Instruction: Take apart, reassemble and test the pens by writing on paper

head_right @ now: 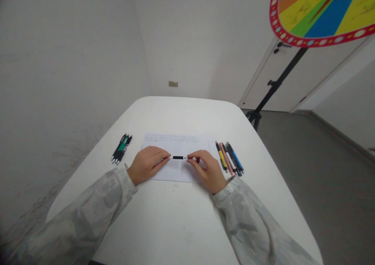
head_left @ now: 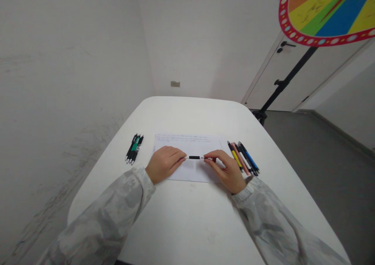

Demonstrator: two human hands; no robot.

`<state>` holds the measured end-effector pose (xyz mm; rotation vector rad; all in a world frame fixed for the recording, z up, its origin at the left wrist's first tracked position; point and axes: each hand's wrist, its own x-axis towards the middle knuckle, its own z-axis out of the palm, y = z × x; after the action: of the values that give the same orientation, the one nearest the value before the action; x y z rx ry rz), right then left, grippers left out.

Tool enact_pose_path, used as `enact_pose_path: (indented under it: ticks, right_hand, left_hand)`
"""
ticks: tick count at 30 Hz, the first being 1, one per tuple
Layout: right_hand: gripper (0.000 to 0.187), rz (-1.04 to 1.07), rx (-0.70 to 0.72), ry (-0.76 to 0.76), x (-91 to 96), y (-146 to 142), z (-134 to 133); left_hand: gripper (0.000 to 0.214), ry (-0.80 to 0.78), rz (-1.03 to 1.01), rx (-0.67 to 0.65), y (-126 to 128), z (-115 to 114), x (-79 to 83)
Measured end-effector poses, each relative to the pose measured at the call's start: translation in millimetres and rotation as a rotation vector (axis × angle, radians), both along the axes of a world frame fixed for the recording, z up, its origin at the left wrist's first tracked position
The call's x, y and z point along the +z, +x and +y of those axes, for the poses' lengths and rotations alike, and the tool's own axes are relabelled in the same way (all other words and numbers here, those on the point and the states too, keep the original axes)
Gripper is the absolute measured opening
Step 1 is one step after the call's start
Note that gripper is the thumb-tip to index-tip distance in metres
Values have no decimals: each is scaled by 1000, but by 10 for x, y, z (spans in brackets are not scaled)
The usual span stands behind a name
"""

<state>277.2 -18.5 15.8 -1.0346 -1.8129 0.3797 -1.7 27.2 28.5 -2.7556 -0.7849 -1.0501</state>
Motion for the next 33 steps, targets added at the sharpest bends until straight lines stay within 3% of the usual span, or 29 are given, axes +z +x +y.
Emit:
enact_pose_path:
  ticks: [33]
  right_hand:
    - [7, -40, 48, -10, 11, -13, -20]
  left_hand:
    - [11, 66, -24, -87, 38, -13, 32]
